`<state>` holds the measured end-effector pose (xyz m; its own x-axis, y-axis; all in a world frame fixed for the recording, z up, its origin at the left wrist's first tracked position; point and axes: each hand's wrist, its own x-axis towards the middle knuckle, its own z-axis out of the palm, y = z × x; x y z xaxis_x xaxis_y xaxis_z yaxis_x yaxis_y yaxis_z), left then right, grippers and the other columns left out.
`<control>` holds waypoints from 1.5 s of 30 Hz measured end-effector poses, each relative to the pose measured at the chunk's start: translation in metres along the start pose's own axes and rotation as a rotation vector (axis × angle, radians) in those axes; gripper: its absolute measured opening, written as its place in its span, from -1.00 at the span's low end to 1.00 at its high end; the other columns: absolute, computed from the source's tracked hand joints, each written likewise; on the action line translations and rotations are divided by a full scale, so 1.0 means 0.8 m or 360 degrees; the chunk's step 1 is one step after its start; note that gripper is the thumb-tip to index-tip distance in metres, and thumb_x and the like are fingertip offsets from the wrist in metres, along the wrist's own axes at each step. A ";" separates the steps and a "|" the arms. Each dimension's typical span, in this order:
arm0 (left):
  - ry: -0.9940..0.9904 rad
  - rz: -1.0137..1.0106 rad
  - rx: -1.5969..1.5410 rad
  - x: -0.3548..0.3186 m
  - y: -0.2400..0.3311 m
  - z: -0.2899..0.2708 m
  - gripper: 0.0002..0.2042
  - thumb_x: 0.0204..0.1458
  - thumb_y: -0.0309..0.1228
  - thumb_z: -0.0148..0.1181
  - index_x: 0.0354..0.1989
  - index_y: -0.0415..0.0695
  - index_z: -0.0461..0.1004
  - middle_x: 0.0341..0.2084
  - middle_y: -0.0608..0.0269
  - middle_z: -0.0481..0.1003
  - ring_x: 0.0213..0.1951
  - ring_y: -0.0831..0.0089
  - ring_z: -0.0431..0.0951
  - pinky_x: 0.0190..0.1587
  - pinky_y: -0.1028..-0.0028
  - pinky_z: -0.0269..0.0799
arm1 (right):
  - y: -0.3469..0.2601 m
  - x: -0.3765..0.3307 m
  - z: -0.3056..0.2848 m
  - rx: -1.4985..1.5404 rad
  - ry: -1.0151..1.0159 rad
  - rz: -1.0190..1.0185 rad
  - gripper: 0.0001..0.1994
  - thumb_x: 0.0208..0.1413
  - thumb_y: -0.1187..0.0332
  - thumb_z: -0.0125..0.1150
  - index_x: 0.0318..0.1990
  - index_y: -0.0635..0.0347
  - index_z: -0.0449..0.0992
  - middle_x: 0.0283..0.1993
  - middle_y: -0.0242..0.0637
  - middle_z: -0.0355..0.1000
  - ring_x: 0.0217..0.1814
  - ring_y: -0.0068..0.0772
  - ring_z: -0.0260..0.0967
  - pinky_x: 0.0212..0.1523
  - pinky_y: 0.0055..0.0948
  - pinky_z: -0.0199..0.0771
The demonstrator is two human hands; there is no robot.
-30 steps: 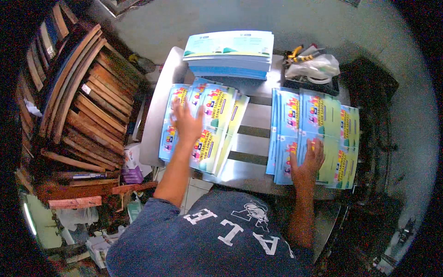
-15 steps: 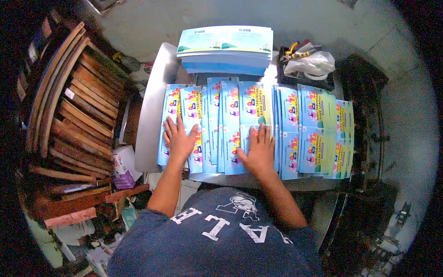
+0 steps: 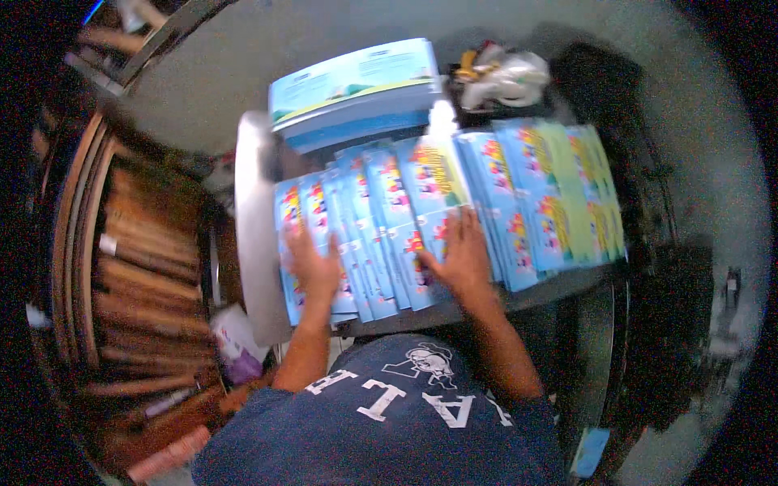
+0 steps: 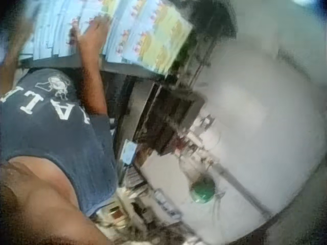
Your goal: The person assembles booklets by wrapping printed paper covers around inner sheets, folding each booklet, and organizing them into stacks on the table.
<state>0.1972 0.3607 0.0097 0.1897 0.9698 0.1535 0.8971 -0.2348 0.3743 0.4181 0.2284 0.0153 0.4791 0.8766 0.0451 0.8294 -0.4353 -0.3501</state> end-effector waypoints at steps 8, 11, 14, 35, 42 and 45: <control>-0.0229 0.0477 0.0323 0.011 0.037 0.054 -0.30 0.21 0.14 -0.33 0.36 -0.14 -0.02 0.31 -0.24 -0.02 0.33 -0.15 -0.05 0.29 0.02 -0.01 | 0.006 -0.053 0.027 0.0695 0.0674 -0.0404 -0.37 -0.14 0.18 0.36 0.12 0.24 0.34 0.28 0.14 0.11 0.32 0.13 0.06 0.29 -0.03 0.06; -0.0149 0.1167 0.1251 0.054 -0.038 0.120 -0.39 0.21 0.08 -0.28 0.33 -0.02 0.07 0.23 -0.20 0.13 0.20 -0.15 0.17 0.14 -0.04 0.20 | -0.006 -0.112 0.002 0.0552 0.0854 -0.0567 -0.52 -0.10 0.21 0.30 -0.03 0.26 0.40 -0.07 -0.02 0.37 -0.04 0.01 0.35 -0.02 -0.11 0.34; 0.0362 0.1727 0.1896 0.143 -0.102 0.167 -0.46 0.23 -0.30 -0.24 0.40 0.05 -0.10 0.15 -0.05 0.29 -0.10 0.13 0.50 -0.15 0.20 0.49 | -0.003 -0.236 -0.005 0.0642 0.0774 -0.0259 -0.65 -0.02 0.09 0.22 -0.23 0.19 0.48 -0.27 -0.18 0.41 -0.17 -0.09 0.39 -0.14 -0.14 0.36; -0.1965 0.2538 -0.0257 -0.610 0.244 0.075 -0.76 0.01 -0.41 0.11 -0.18 -0.26 0.50 -0.27 0.03 0.53 -0.27 0.20 0.54 -0.17 0.37 0.43 | -0.067 -0.955 0.178 0.0838 0.2026 0.3083 -0.60 0.23 0.13 -0.01 -0.45 0.34 0.38 -0.51 -0.10 0.37 -0.47 -0.30 0.30 -0.38 -0.30 0.30; -0.2367 0.2754 -0.0080 -0.738 0.251 0.188 -0.55 0.05 -0.19 0.15 0.02 -0.26 0.41 -0.03 -0.10 0.41 0.05 0.09 0.40 0.10 0.26 0.29 | -0.032 -1.042 0.408 0.1305 0.1841 0.3278 -0.71 0.18 0.23 0.10 -0.19 0.35 0.42 -0.32 -0.18 0.45 -0.32 -0.35 0.36 -0.26 -0.37 0.38; -0.2234 0.2740 -0.0021 -0.737 0.252 0.206 -0.48 0.03 -0.19 0.16 0.10 -0.28 0.33 0.07 -0.18 0.31 0.16 0.00 0.26 0.20 0.21 0.18 | -0.027 -1.035 0.328 0.1496 0.1498 0.3471 -0.60 0.13 0.26 0.18 -0.01 0.44 0.38 -0.20 -0.13 0.50 -0.24 -0.37 0.43 -0.26 -0.38 0.44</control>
<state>0.3317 -0.2475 -0.1557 0.6413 -0.7004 -0.3132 -0.3996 -0.6534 0.6430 -0.0717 -0.4345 -0.2603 0.2115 -0.7500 -0.6268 -0.8159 0.2177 -0.5357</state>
